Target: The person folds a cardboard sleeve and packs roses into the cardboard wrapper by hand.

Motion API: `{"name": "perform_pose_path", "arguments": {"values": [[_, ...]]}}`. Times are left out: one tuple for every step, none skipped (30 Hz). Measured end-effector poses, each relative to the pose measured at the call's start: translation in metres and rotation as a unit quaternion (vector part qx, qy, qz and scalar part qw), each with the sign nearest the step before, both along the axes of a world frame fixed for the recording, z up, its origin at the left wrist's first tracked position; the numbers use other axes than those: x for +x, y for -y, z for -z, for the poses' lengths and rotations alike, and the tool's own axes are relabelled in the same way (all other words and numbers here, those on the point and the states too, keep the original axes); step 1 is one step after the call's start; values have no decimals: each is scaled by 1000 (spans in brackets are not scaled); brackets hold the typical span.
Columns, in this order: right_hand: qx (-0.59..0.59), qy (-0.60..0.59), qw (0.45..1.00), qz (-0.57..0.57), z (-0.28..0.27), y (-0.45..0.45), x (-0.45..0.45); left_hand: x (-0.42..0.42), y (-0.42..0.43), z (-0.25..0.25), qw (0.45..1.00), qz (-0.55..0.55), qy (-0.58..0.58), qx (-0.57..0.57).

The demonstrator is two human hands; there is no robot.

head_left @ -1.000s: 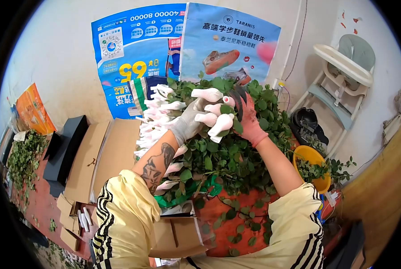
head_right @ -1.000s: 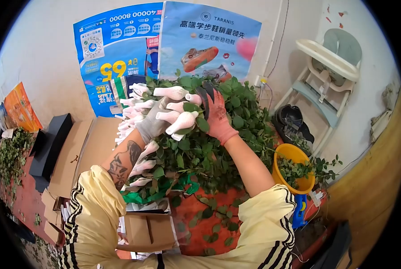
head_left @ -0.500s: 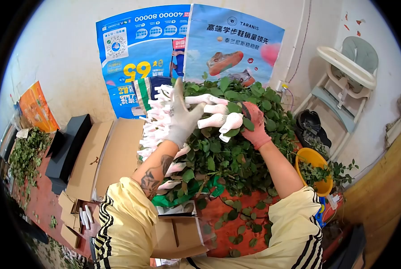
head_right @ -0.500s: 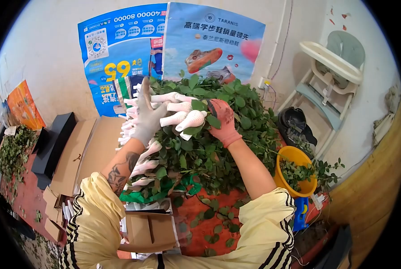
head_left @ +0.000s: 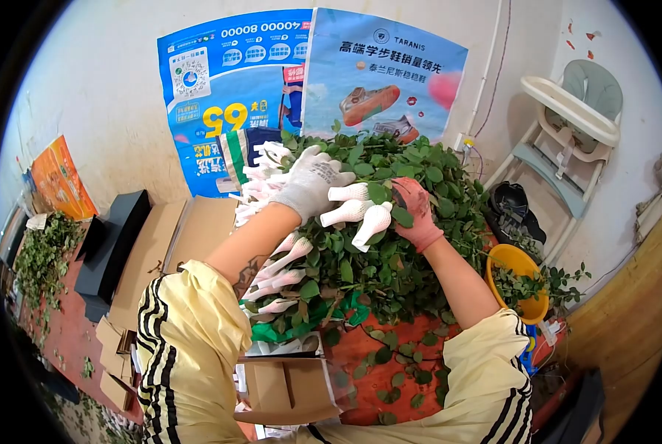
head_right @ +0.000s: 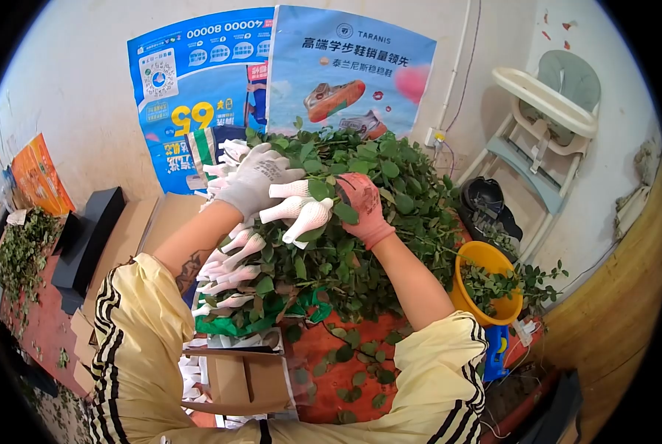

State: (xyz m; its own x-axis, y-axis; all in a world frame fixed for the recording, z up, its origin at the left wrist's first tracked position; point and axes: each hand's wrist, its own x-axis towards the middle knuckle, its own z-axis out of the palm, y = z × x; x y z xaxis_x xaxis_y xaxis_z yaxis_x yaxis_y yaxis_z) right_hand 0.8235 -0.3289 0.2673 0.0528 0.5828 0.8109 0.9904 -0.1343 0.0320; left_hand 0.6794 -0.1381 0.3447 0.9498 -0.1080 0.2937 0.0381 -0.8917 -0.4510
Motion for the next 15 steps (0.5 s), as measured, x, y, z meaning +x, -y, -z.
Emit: {"name": "perform_pose_path", "arguments": {"values": [[-4,-4,1000,-5,0,1,1,4,2,0,999,11,-20,-25],[-4,-4,1000,-2,2,1,5,7,3,-1,998,23,-41,-49],[-1,4,1000,-10,4,-1,9,6,6,-3,993,33,-52,-97],[1,11,1000,-18,5,-2,12,7,5,-3,993,35,-52,-98],[0,10,1000,-18,6,-2,17,9,1,-2,981,37,-64,-179],[-39,10,999,-14,1,-3,16,9,-2,-2,963,38,-76,-257],[-78,9,997,-11,-3,-3,14,8,-4,0,950,36,-47,-306],[-78,10,997,-11,-5,-4,10,9,-4,2,950,36,-47,-306],[-101,-9,995,19,-8,-7,3,13,-6,6,952,60,-32,-297],[-124,-27,991,50,-9,-9,-1,16,-7,10,954,85,-18,-288],[-154,-6,986,69,-10,-11,0,20,-9,15,962,76,-17,-264],[-154,-5,986,69,-10,-9,-1,17,-4,9,962,76,-16,-264],[-182,35,978,101,-10,-5,-3,14,3,3,979,13,-46,-198],[-208,74,966,133,-11,-2,-4,11,7,-1,987,-51,-76,-130],[-208,74,966,132,-11,-4,-2,16,-5,18,997,-24,-55,-40]]}}
